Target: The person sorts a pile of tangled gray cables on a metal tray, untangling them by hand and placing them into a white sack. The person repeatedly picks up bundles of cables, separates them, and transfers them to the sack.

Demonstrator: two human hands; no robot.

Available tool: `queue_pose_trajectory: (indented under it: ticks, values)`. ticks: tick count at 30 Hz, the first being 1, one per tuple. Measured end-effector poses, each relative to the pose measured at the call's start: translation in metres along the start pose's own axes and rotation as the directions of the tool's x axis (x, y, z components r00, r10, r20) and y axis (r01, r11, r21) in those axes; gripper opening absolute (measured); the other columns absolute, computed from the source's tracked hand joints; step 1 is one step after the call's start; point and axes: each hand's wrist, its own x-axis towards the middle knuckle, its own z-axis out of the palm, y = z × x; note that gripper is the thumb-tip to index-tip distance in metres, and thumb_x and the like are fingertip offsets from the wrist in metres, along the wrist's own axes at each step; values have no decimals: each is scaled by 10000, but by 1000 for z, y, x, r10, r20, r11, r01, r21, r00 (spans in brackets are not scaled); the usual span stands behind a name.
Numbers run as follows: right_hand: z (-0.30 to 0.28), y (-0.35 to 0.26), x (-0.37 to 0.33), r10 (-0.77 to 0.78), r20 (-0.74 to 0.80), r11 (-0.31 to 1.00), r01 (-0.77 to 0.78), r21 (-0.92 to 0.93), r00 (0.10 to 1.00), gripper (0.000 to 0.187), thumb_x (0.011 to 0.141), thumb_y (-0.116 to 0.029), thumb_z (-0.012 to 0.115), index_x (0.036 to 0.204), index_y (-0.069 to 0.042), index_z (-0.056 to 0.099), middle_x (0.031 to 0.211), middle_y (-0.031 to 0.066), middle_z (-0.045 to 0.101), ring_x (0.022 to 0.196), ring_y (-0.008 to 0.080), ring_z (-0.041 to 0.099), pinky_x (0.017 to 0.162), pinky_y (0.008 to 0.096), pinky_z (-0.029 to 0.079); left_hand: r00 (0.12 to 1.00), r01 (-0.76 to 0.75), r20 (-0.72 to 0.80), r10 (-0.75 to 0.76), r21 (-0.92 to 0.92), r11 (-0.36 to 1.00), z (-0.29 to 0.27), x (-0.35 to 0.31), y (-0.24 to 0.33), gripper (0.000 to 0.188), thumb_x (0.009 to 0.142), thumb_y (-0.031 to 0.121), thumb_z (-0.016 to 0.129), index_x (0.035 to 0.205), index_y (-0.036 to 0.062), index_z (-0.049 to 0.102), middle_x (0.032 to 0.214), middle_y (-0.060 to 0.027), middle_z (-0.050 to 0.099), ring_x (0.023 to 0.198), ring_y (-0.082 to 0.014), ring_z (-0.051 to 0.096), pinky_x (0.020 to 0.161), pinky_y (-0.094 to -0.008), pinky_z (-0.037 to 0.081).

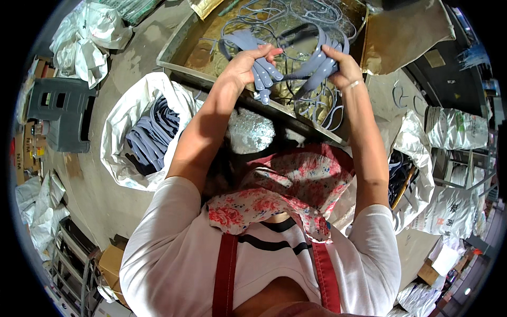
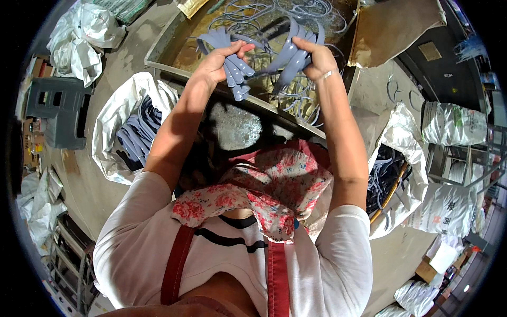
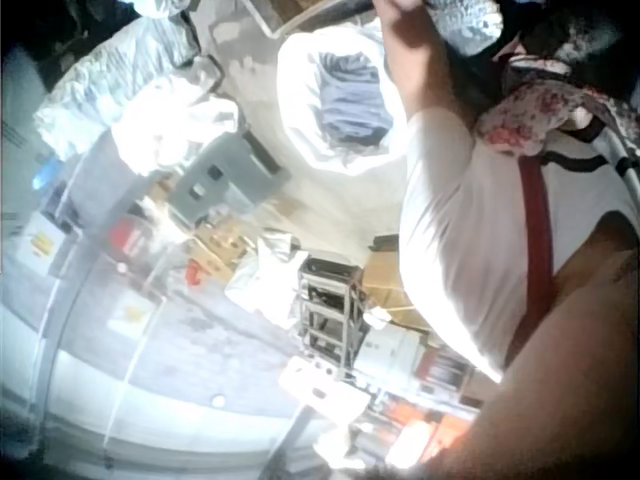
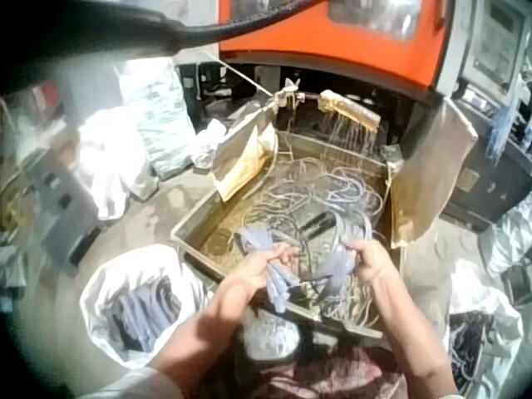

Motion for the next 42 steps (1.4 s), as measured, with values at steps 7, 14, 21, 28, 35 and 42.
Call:
queue_pose_trajectory:
  ticks: [7, 14, 21, 28, 35, 42]
  values:
    - [32, 23, -82, -11, 683, 262, 661, -703, 730, 332, 658, -187, 753, 945, -62, 641, 916, 114, 645, 799, 204, 616, 785, 288, 458, 981, -30, 185, 59, -160, 987, 32, -20, 9, 805, 676, 604, 609, 1144, -38, 483, 1137, -184, 540, 905, -186, 589, 770, -348, 521]
    - [28, 57, -76, 15, 809, 316, 765, -562, 588, 196, 642, -81, 727, 809, -34, 635, 883, 104, 642, 866, 261, 603, 823, 326, 463, 941, -205, 221, 256, -230, 952, 52, -38, 10, 830, 673, 428, 655, 1286, -34, 339, 1207, -201, 496, 1068, -268, 532, 914, -402, 448]
    - [33, 77, -64, -15, 872, 294, 836, -463, 489, 191, 622, -98, 723, 781, -55, 627, 829, 98, 642, 872, 279, 594, 868, 360, 439, 848, -250, 395, 353, -287, 925, 71, -54, 14, 812, 679, 359, 653, 1323, 8, 304, 950, -88, 555, 738, -180, 557, 704, -328, 476]
    - [51, 36, -83, 14, 787, 501, 677, -539, 616, 543, 569, -232, 816, 1035, -49, 607, 1054, 102, 614, 992, 240, 578, 953, 359, 384, 618, 13, 722, 310, -404, 914, 34, -46, 25, 535, 757, 276, 607, 1176, 11, 407, 762, -36, 480, 624, -142, 480, 613, -307, 413]
    - [5, 47, -12, -39, 376, 985, 99, -144, 926, 713, 662, -267, 755, 1228, -23, 396, 1075, 90, 542, 963, 168, 532, 874, 340, 431, 359, 233, 886, 293, -389, 891, 63, -44, 18, 385, 734, 158, 649, 1024, -6, 457, 699, -112, 596, 495, -183, 593, 439, -282, 497]
    - [29, 75, -8, 155, 530, 988, -135, -76, 834, 464, 730, -232, 667, 1081, 41, 534, 985, 129, 615, 824, 196, 615, 762, 328, 509, 271, 262, 912, 310, -379, 887, 64, -53, 20, 327, 722, 152, 689, 900, -37, 491, 709, -149, 610, 498, -183, 567, 387, -262, 465]
